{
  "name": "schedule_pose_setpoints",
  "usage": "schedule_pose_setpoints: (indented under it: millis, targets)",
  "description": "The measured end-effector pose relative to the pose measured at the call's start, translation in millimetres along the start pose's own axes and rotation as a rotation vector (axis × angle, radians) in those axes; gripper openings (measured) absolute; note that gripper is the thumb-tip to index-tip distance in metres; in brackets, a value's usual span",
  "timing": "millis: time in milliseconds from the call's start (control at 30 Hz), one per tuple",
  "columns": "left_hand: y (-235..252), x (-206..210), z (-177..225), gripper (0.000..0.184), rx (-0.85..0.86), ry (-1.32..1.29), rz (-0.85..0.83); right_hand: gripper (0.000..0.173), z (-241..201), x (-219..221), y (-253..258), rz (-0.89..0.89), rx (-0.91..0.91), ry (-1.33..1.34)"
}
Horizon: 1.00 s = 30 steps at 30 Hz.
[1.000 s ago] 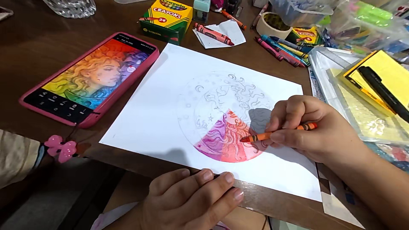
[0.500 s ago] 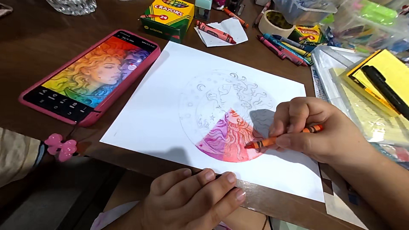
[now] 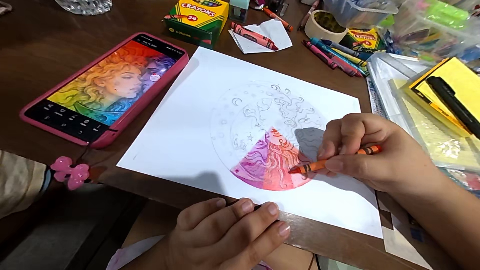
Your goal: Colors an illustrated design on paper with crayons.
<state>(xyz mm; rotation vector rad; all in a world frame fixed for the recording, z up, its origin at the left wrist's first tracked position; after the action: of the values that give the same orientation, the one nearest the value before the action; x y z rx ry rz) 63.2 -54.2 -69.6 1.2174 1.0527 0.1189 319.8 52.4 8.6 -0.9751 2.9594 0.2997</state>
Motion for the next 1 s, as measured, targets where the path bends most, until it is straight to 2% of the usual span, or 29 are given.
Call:
schedule_pose_setpoints:
  millis: [700, 1000]
  targets:
    - [-0.1, 0.3, -0.4, 0.028, 0.001, -0.008, 0.004, 0.021, -0.7, 1.0, -0.4, 0.041, 0.032, -0.017]
    - [-0.9, 1.1, -0.2, 0.028, -0.003, -0.01, 0.009, 0.019, -0.2, -1.6, -1.0, -0.003, 0.013, 0.046]
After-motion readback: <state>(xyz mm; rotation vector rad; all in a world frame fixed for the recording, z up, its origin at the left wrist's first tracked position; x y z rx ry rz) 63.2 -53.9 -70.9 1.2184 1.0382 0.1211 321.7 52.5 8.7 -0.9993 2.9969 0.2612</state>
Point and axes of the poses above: each hand's wrist, its own y-axis towards the middle knuckle, its own x-axis out of the palm, z = x × y, the point moved 2 cm from there along y, towards the middle knuckle, and after that the axes turned 7 degrees about y, right-handed, at the moved point
